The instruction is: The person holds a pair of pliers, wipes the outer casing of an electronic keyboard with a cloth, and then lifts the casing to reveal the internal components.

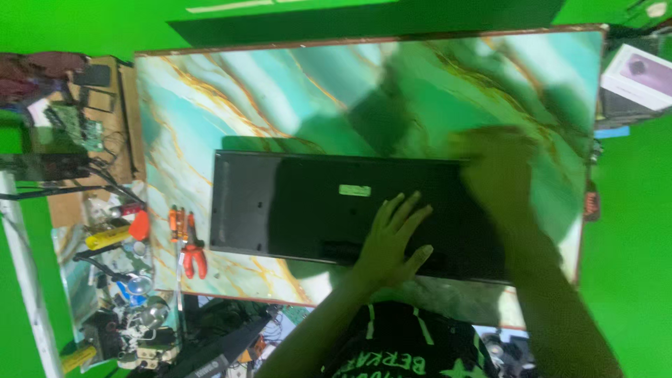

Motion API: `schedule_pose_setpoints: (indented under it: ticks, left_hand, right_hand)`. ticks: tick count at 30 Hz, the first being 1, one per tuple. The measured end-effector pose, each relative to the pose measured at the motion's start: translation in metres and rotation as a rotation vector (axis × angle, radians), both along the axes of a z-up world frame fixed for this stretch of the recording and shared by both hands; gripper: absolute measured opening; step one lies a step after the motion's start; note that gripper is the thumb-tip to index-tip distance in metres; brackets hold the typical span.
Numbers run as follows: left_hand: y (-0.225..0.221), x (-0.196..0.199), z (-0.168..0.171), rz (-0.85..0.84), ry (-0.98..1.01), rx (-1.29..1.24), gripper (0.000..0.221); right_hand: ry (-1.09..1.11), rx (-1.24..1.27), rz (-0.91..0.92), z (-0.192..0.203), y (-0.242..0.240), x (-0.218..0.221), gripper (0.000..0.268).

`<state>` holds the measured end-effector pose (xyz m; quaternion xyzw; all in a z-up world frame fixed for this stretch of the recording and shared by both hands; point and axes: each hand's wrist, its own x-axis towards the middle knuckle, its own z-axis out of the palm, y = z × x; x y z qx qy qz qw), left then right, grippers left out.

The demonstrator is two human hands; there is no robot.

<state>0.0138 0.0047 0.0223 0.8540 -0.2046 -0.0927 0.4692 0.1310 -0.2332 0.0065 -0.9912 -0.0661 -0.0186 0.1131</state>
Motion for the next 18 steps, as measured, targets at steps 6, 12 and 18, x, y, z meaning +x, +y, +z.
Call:
schedule_pose_setpoints:
  ticks: [6, 12, 18]
  left_hand:
    - [0.105, 0.014, -0.003, 0.332, -0.208, 0.183, 0.023]
    - [0.229, 0.032, -0.016, 0.32, -0.281, 0.373, 0.016]
    - [0.242, 0.02, -0.034, 0.167, -0.235, 0.124, 0.011]
  right_hand:
    - [0.094, -0.063, -0.033, -0.01, -0.003, -0.031, 0.037]
    - [0.104, -0.051, 0.045, -0.02, 0.128, -0.009, 0.045]
    - [0.104, 0.02, 0.207, -0.041, 0.267, 0.019, 0.046]
